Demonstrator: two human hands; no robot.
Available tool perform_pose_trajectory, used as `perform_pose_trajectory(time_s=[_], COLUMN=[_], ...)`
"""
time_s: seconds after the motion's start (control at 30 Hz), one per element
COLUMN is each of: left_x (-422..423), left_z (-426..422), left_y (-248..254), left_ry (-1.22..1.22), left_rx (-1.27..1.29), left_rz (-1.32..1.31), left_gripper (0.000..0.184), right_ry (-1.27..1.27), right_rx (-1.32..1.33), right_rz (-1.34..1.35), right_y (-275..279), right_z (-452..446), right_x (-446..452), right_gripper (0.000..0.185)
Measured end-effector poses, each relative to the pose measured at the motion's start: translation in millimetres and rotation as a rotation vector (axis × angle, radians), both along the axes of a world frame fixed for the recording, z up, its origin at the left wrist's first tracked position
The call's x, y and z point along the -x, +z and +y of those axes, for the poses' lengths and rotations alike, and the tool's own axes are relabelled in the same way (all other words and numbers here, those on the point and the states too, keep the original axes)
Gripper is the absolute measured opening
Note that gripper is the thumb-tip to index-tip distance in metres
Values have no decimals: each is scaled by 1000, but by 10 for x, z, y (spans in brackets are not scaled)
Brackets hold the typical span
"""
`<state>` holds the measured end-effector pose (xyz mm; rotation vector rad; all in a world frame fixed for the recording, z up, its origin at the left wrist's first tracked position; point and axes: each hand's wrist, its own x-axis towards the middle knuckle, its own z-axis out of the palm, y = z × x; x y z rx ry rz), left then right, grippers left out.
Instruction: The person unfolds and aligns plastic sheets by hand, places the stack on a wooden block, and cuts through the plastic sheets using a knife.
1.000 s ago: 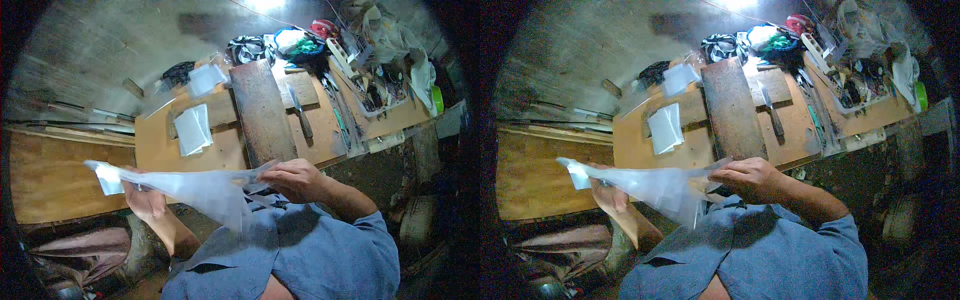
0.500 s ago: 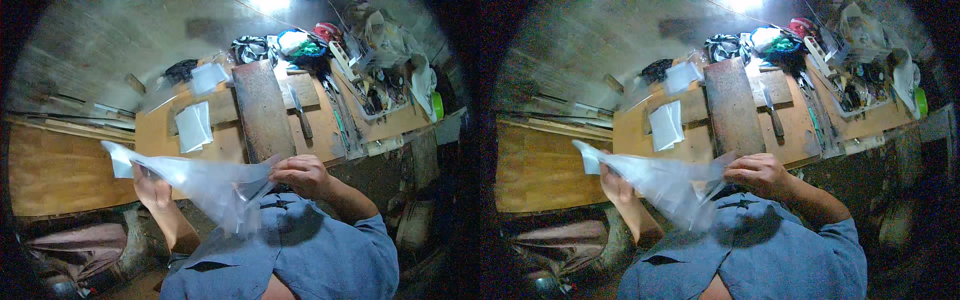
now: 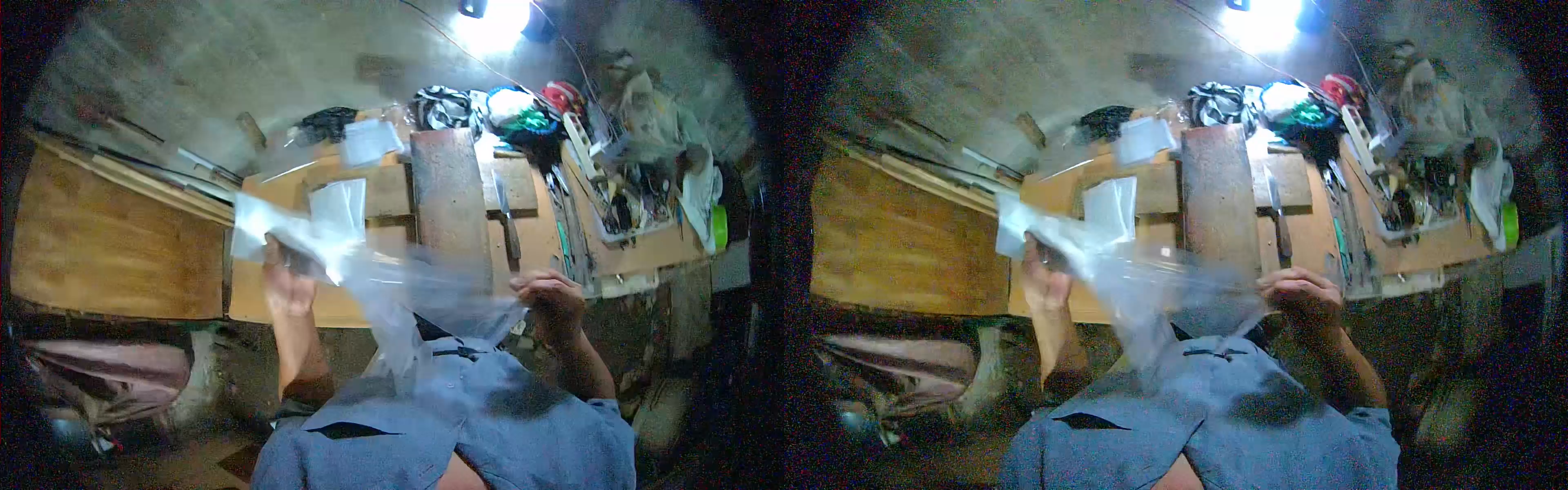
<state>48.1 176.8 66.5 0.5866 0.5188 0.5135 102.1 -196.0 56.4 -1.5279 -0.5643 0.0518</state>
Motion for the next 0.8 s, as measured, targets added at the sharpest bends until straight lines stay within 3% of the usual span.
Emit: perform_pose_trajectory(time_s=[0.03, 0.13, 0.23, 0.33, 0.37, 0.4, 0.47, 0.53, 0.57, 0.63, 0.67, 0.7, 0.77, 0.8], left_x=[-21, -107, -140, -209, -226, -234, -249, -295, -352, -481, -430, -447, -478, -444], left_z=[20, 79, 35, 462, 531, 254, 200, 216, 151, -198, -325, -395, -541, -659], left_y=[-49, -173, -83, -629, -711, -382, -408, -429, -436, -231, -30, 6, 42, 110], left_ry=[16, -63, 35, 84, 109, 218, 206, 152, 153, 256, 86, 79, -77, -228], left_rx=[1, 16, -151, -246, -242, -314, -382, -607, -606, -577, -551, -550, -887, -699], left_rz=[-11, -85, -13, -48, -75, -13, -21, 77, 69, 8, 107, 99, 74, 46], left_gripper=[36, 33, 32, 35, 35, 35, 38, 39, 39, 37, 33, 33, 32, 30], right_ry=[-50, -137, -269, -221, -418, -446, -472, -123, -222, -166, -53, 59, 149, 144], right_rx=[-110, 103, -15, -119, 12, 54, 94, 102, 212, 338, 368, 399, 516, 421], right_rz=[262, -307, -265, -197, -360, -454, -557, -391, -446, -343, -402, -460, -308, -385], right_y=[36, 66, 71, -44, -54, 47, 276, 503, 635, 700, 785, 892, 1050, 1028], right_z=[-21, -143, -328, -790, -820, -793, -725, -585, -366, -80, 59, 206, 521, 687], right_x=[44, -87, -196, -446, -499, -520, -529, -484, -358, -262, -273, -311, -290, -341], right_gripper=[9, 17, 15, 12, 13, 13, 13, 15, 14, 12, 12, 13, 11, 9])
